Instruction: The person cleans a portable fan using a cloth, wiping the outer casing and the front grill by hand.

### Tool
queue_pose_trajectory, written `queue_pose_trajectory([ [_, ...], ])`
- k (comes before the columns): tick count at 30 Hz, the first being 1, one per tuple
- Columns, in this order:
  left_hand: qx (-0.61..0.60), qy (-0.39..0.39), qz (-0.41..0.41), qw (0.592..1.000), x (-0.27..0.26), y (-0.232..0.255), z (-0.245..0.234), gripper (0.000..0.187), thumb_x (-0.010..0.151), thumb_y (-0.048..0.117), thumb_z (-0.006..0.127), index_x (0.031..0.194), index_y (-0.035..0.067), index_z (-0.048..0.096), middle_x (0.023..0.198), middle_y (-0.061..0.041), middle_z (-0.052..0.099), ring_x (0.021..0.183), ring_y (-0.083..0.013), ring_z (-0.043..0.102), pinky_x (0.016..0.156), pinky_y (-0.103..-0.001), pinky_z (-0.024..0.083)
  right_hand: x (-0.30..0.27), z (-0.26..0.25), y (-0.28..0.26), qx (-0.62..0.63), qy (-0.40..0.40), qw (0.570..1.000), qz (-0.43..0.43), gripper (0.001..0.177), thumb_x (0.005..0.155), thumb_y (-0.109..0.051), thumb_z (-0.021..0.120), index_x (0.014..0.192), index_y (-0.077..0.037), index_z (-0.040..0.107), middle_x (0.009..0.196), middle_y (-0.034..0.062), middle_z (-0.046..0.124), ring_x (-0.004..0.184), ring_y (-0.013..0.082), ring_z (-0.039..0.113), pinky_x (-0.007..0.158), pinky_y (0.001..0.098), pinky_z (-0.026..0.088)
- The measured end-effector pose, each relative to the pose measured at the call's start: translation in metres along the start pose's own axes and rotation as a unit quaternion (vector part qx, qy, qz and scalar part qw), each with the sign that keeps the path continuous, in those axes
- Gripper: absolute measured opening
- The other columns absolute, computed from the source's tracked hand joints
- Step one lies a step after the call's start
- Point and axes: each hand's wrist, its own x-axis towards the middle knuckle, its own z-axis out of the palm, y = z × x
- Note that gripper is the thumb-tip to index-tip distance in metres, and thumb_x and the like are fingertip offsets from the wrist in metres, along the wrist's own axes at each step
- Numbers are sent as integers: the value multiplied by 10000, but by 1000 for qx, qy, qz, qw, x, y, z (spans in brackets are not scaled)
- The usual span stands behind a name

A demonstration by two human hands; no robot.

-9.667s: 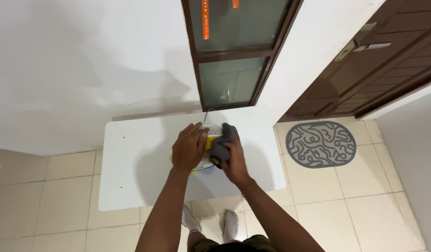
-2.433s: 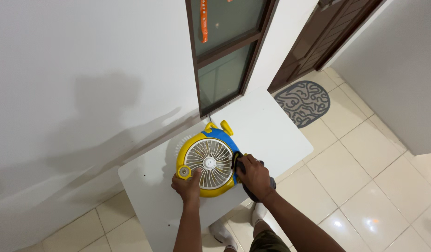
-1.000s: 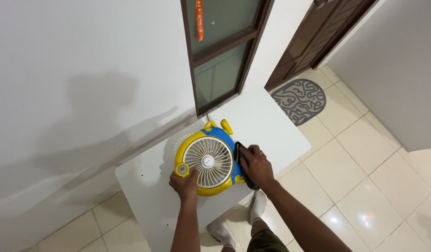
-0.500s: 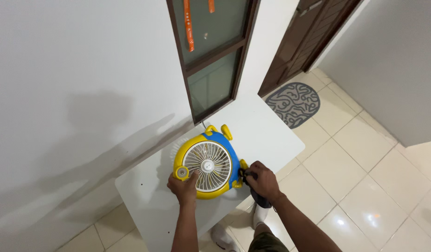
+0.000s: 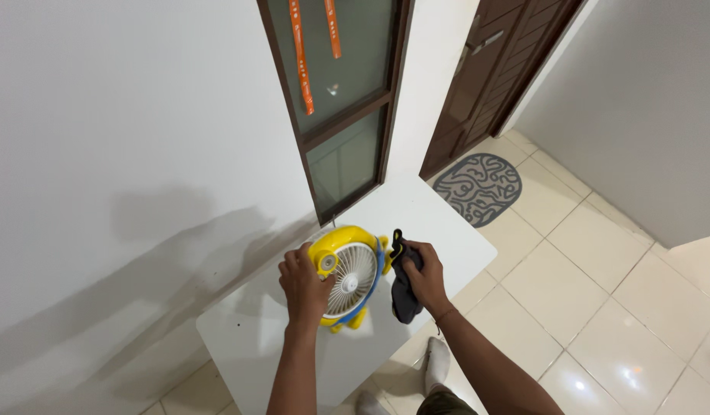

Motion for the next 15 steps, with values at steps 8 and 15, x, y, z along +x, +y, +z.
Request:
queue_pose_trajectory([
  [8, 74, -72, 152, 983, 0, 26, -11, 878, 681, 134, 896, 1447, 160, 467, 1321, -65, 514, 1237, -291, 488, 1011, -472, 411, 19, 4, -49, 45, -31, 998, -40, 359, 919, -9, 600, 1271, -55, 643, 1190, 128, 667, 1054, 247, 692, 937, 353, 551],
  [15, 61, -79, 202, 974, -17, 25, 8, 857, 660, 212, 919, 1381, 55, 483, 1262, -113, 538, 1197, -315, 499, 1025, -476, 398, 19, 4, -101, -60, -120, 956, -262, 378, 927, -75, 667, 1305, -76, 660, 1305, 140, 664, 1241, 360, 606, 1050, 418, 490],
])
